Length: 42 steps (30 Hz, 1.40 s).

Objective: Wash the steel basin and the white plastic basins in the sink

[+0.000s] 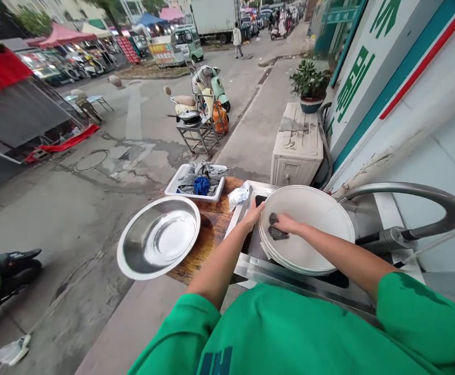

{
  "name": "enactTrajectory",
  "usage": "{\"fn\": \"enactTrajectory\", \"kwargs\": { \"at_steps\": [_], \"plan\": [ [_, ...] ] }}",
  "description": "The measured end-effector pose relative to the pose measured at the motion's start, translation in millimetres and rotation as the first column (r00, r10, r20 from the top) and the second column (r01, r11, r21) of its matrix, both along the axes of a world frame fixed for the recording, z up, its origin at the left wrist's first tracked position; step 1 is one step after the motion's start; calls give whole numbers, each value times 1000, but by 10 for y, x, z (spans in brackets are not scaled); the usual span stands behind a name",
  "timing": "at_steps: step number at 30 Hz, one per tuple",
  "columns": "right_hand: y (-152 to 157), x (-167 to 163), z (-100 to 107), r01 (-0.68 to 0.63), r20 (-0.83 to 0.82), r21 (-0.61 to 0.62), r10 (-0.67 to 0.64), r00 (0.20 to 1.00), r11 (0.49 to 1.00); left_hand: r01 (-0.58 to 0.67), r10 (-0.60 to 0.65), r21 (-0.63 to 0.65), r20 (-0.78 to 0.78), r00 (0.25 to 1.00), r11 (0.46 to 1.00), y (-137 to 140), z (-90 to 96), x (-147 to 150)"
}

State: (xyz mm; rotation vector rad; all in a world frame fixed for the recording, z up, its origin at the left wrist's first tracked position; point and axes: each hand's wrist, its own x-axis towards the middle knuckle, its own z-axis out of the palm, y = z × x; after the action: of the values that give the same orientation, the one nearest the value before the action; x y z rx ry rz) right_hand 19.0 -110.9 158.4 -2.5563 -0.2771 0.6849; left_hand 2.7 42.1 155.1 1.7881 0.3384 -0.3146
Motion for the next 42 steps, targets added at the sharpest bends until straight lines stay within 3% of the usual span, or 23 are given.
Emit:
{"fn": "enactTrajectory", "kwargs": {
  "at_steps": [2,6,10,13,16,18,21,24,27,29,31,32,33,35,38,42],
  "plan": [
    [-142,-41,116,-18,56,-58,21,998,998,-55,53,-16,-113,992,998,176,33,-136],
    [-346,-90,138,-3,114,-234,31,993,972,-137,136,15,-262,955,990,598,107,-445],
    [-218,-73,357,-16,202,-337,89,975,941,-228,222,13,-303,927,973,1045,108,-854],
    [241,-38,703,-112,439,-315,249,863,943,-304,290,16,-349,891,953,1311,36,-1165],
    [970,-47,900,-271,560,-257,371,741,928,-357,337,20,-382,860,934,1489,-61,-1381],
    [1493,-86,851,-356,476,-243,430,767,903,-370,342,1,-386,857,929,1581,-119,-1469],
    [2099,-187,596,-453,293,-245,510,808,857,-370,327,-37,-393,859,928,1703,-196,-1560],
    [2231,-327,378,-554,244,-210,592,768,805,-350,295,-69,-405,866,934,1753,-288,-1605],
    [1715,-451,339,-579,349,-166,597,722,798,-268,178,-199,-378,908,943,1614,-354,-1551],
    [1021,-529,359,-457,519,-159,468,715,875,-176,67,-290,-349,935,941,1381,-327,-1446],
    [157,-651,349,-147,660,-172,225,716,974,-72,-26,-319,-293,956,945,1061,-222,-1308],
    [-283,-739,322,31,704,-168,98,703,985,-26,-54,-301,-252,966,953,885,-149,-1234],
    [-695,-843,277,180,728,-157,-9,685,971,15,-72,-265,-205,976,964,709,-71,-1160],
    [-1345,-1080,152,352,698,-124,-171,696,928,78,-93,-126,-118,989,989,380,64,-1021],
    [-1767,-1400,-21,448,619,-4,-350,703,894,140,-130,138,-81,988,980,0,128,-855],
    [-1759,-1627,-58,483,529,280,-553,643,830,94,-64,283,-112,992,955,-288,-9,-752]
  ]
}}
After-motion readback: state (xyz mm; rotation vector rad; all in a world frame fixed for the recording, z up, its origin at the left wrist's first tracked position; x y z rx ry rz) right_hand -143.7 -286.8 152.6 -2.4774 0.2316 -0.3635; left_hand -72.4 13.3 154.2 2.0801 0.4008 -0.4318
